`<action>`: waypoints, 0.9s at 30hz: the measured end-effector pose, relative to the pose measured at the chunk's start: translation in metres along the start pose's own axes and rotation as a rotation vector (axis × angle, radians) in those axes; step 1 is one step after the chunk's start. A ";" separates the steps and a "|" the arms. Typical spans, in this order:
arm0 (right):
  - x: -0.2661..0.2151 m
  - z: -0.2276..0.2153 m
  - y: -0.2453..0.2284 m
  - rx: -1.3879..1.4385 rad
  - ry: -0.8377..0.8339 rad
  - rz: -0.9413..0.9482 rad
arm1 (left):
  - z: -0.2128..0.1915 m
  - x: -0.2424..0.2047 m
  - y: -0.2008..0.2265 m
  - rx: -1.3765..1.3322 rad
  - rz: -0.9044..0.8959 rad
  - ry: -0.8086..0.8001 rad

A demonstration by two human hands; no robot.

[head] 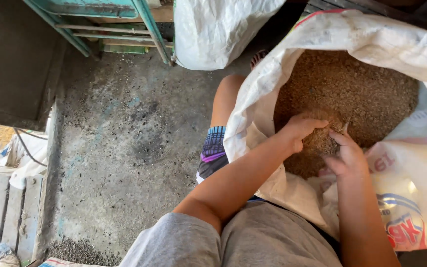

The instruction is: The person sits on the floor and repeatedly scoops grains from a large sack with both hands, letting them sift through fingers to separate or inspect the material. The hands return the grains to the sack after each handful.

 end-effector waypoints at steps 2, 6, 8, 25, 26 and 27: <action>0.020 -0.068 0.069 -0.286 -0.127 -0.286 | 0.005 0.006 0.014 0.054 -0.036 0.060; 0.015 -0.061 0.073 0.969 0.025 0.243 | 0.010 0.057 -0.016 -0.002 0.298 0.102; -0.004 -0.028 0.024 0.841 0.131 0.230 | 0.009 0.024 -0.005 0.019 0.246 0.040; -0.036 -0.015 -0.030 0.947 0.185 0.110 | -0.021 -0.008 0.019 0.386 0.249 -0.077; -0.036 -0.013 -0.030 0.951 0.193 0.103 | -0.020 -0.008 0.016 0.375 0.293 -0.094; -0.036 -0.011 -0.030 0.956 0.200 0.095 | -0.019 -0.008 0.013 0.365 0.337 -0.111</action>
Point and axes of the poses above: each hand's wrist, its own x-axis towards the middle knuckle, its own z-axis out of the palm, y = z × x, the point moved 1 cm from there along x, towards the middle knuckle, and after that the axes turned 12 degrees about x, right-handed, at the moved point
